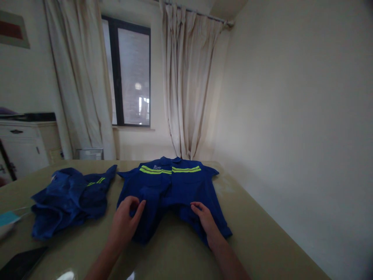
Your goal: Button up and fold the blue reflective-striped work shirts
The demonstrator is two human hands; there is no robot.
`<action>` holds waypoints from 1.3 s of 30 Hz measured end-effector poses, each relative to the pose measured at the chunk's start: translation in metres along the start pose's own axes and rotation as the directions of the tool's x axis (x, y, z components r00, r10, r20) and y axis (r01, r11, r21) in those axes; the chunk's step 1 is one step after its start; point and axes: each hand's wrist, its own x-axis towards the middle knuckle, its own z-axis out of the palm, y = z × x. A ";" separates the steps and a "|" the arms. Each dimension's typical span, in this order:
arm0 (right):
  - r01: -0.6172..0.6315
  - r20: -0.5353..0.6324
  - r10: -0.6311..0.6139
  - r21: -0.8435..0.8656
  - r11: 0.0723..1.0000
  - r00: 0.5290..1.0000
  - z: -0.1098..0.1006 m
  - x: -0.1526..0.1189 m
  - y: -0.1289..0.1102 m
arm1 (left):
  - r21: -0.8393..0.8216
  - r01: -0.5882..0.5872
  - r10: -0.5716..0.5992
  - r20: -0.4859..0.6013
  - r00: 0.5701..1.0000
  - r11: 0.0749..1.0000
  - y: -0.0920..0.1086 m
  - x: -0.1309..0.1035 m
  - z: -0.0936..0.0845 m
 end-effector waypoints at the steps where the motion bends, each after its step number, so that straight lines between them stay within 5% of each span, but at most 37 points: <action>1: -0.003 0.007 0.003 0.005 1.000 1.000 0.001 -0.001 -0.001 | 0.063 -0.069 0.061 0.119 0.991 0.996 0.003 -0.005 0.004; 4: 0.018 -0.008 -0.018 -0.001 1.000 1.000 0.001 -0.005 -0.004 | 0.214 -0.163 0.059 0.424 0.904 0.963 0.008 -0.022 0.016; 6: 0.018 -0.024 -0.017 0.023 1.000 1.000 0.001 -0.006 -0.005 | 0.276 -0.175 0.000 0.535 0.845 0.945 0.006 -0.031 0.023; 10: 0.025 -0.068 -0.021 0.066 0.998 0.997 0.001 -0.008 -0.009 | 0.355 -0.205 -0.055 0.602 0.796 0.912 -0.007 -0.030 0.031; 13: 0.081 -0.118 -0.078 0.020 0.997 0.990 0.001 -0.010 -0.015 | 0.337 -0.149 -0.058 0.533 0.844 0.930 -0.015 -0.016 0.023; 17: 0.213 -0.128 -0.229 -0.126 0.969 0.965 -0.003 -0.020 -0.025 | 0.034 0.016 -0.021 0.150 0.988 0.999 -0.012 -0.002 -0.013; 20: 0.260 -0.141 -0.290 -0.199 0.945 0.947 -0.012 -0.030 -0.034 | -0.191 0.119 -0.128 -0.035 0.991 0.974 -0.014 -0.003 -0.056; 24: 0.320 -0.157 -0.357 -0.218 0.922 0.921 -0.023 -0.040 -0.050 | -0.280 0.160 -0.152 0.050 0.987 0.947 -0.041 -0.016 -0.104; 27: 0.355 -0.106 -0.388 -0.241 0.903 0.915 -0.021 -0.045 -0.060 | -0.114 0.195 -0.144 0.348 0.926 0.974 -0.060 -0.035 -0.120; 30: 0.366 0.085 -0.361 -0.367 0.855 0.929 -0.010 -0.054 -0.060 | 0.150 0.163 -0.221 0.631 0.743 0.975 -0.048 -0.055 -0.113; 31: 0.365 0.156 -0.330 -0.427 0.827 0.931 -0.005 -0.058 -0.058 | 0.215 0.122 -0.235 0.642 0.730 0.969 -0.037 -0.060 -0.104; 35: 0.401 0.415 -0.144 -0.639 0.657 0.898 0.011 -0.074 -0.051 | 0.305 -0.111 -0.051 0.479 0.877 0.946 0.011 -0.061 -0.052; 39: 0.465 0.515 -0.066 -0.702 0.540 0.855 0.012 -0.077 -0.048 | 0.445 -0.199 -0.072 0.521 0.851 0.873 0.028 -0.036 -0.013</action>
